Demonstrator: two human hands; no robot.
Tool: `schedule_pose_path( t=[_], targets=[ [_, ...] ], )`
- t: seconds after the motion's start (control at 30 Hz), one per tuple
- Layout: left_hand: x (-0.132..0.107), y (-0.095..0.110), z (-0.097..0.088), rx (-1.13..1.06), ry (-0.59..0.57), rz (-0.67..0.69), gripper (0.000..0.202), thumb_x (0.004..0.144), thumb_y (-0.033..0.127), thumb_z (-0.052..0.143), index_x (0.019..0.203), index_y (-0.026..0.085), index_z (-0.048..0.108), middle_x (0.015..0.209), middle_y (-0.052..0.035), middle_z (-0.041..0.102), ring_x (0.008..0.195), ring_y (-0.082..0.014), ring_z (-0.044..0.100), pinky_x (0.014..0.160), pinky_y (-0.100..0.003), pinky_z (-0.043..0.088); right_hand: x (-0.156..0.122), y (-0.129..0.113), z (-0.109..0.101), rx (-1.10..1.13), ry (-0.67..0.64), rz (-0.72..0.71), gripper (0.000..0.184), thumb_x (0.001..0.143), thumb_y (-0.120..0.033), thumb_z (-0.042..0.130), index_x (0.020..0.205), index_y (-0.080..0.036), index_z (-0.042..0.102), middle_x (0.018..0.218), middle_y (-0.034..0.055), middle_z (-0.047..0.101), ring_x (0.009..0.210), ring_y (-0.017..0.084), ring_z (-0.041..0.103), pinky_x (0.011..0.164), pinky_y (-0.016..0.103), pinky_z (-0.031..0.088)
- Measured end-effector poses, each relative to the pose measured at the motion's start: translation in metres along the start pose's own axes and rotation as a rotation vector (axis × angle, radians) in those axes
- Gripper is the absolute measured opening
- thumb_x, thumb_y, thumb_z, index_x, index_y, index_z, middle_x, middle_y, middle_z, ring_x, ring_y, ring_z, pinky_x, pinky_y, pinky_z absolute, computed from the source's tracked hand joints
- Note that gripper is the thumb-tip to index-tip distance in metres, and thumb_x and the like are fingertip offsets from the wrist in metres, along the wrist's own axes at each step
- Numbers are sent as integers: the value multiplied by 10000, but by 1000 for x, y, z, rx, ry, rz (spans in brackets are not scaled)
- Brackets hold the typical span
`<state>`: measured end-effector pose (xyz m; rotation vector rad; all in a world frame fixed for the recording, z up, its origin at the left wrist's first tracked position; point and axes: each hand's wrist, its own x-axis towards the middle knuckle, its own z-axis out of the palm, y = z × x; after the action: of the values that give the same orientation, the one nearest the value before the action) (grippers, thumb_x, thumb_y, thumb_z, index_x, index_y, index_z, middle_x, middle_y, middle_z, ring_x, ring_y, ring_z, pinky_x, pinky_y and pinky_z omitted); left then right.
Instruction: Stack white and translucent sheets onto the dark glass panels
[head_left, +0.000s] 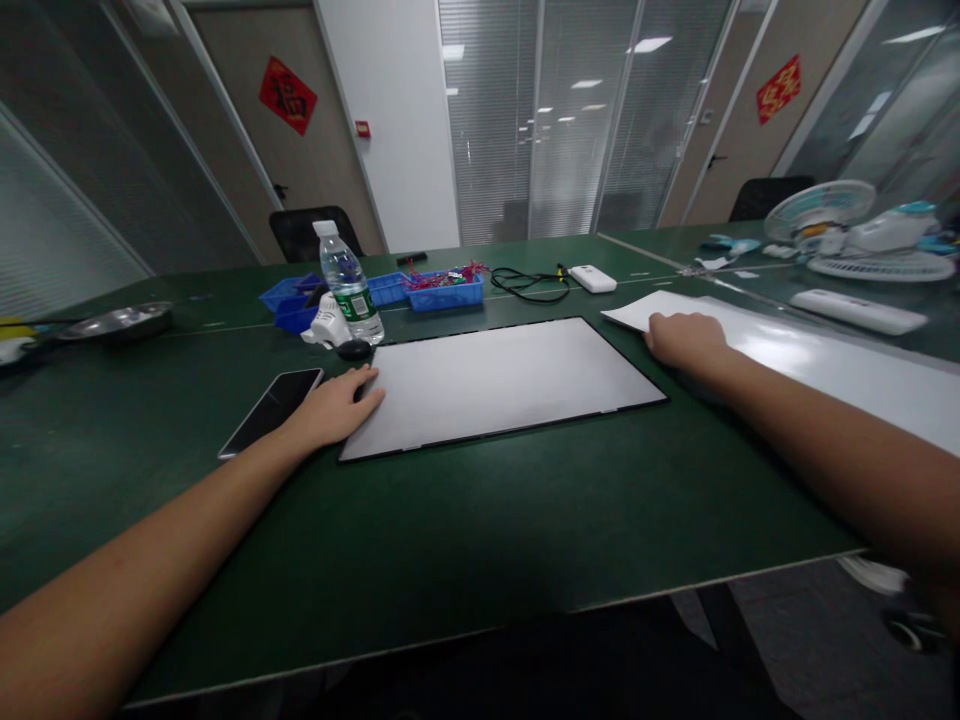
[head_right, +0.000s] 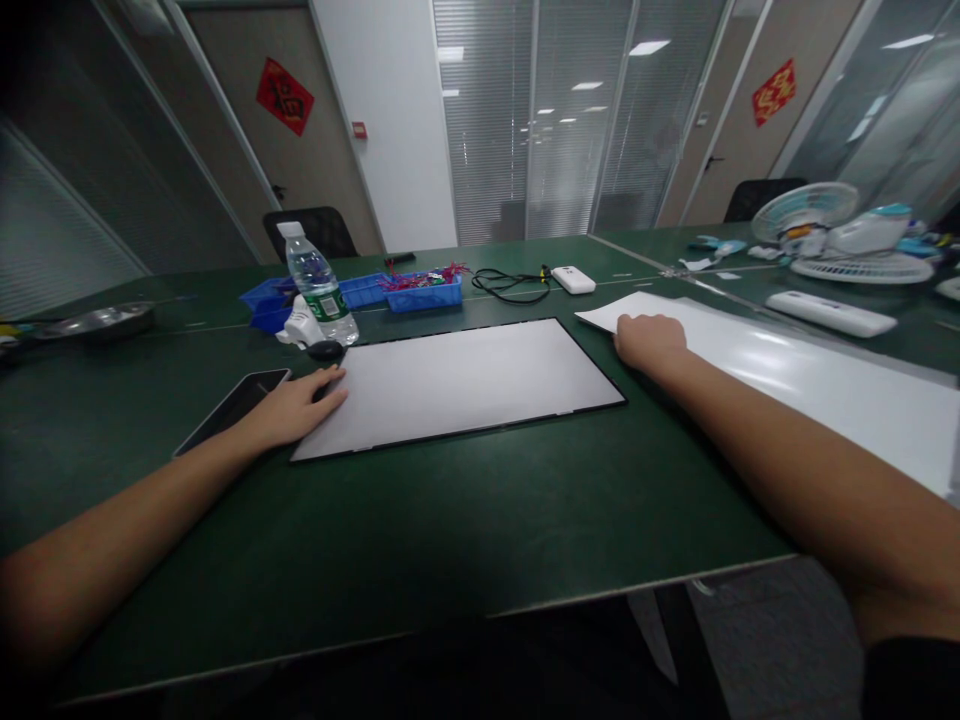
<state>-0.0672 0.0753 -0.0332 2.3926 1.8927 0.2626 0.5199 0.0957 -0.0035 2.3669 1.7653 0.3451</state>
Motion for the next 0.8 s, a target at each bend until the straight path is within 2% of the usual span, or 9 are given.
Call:
schedule_pose_path(
  t=[0.13,0.37,0.6,0.7,0.8],
  targets=[
    [-1,2,-2,-5,6,5,790,1018,594,408,1619,102,553,1706,-161,491,1549,-380,521,1283,-530,415,-3,-3,-2,-11,3,7,479,1067,-515,635,1396,-167,654,1357,135,667,1207,256,664,1054,498,571],
    [0,2,-2,24,-4,-9,795,1010,592,394,1626,112,548,1722,-134,476,1548,-365,524,1298,-487,401,-10,-8,-8,-19,-2,21,482,1059,-492,659,1401,-153,648,1346,134,668,1191,254,673,1028,488,589],
    [0,-1,0,-2,6,4,816,1008,606,395,1622,92,549,1710,-159,489,1541,-383,530,1290,-522,411,-10,-5,-9,20,10,45,425,1051,-454,674,1333,-137,677,1290,129,685,1128,234,681,988,449,589],
    [1,-4,2,-8,15,18,830,1007,616,391,1626,83,542,1704,-166,498,1559,-367,510,1307,-499,389,-12,1,-15,64,60,70,333,1084,-301,554,1287,-85,706,1206,204,708,1065,249,693,868,374,510],
    [2,-5,4,-8,19,16,834,999,632,405,1623,98,549,1703,-155,504,1564,-360,504,1309,-482,387,-17,6,-24,109,141,89,387,1090,-207,413,1251,-25,714,1139,312,702,1042,281,702,780,388,380]
  ],
)
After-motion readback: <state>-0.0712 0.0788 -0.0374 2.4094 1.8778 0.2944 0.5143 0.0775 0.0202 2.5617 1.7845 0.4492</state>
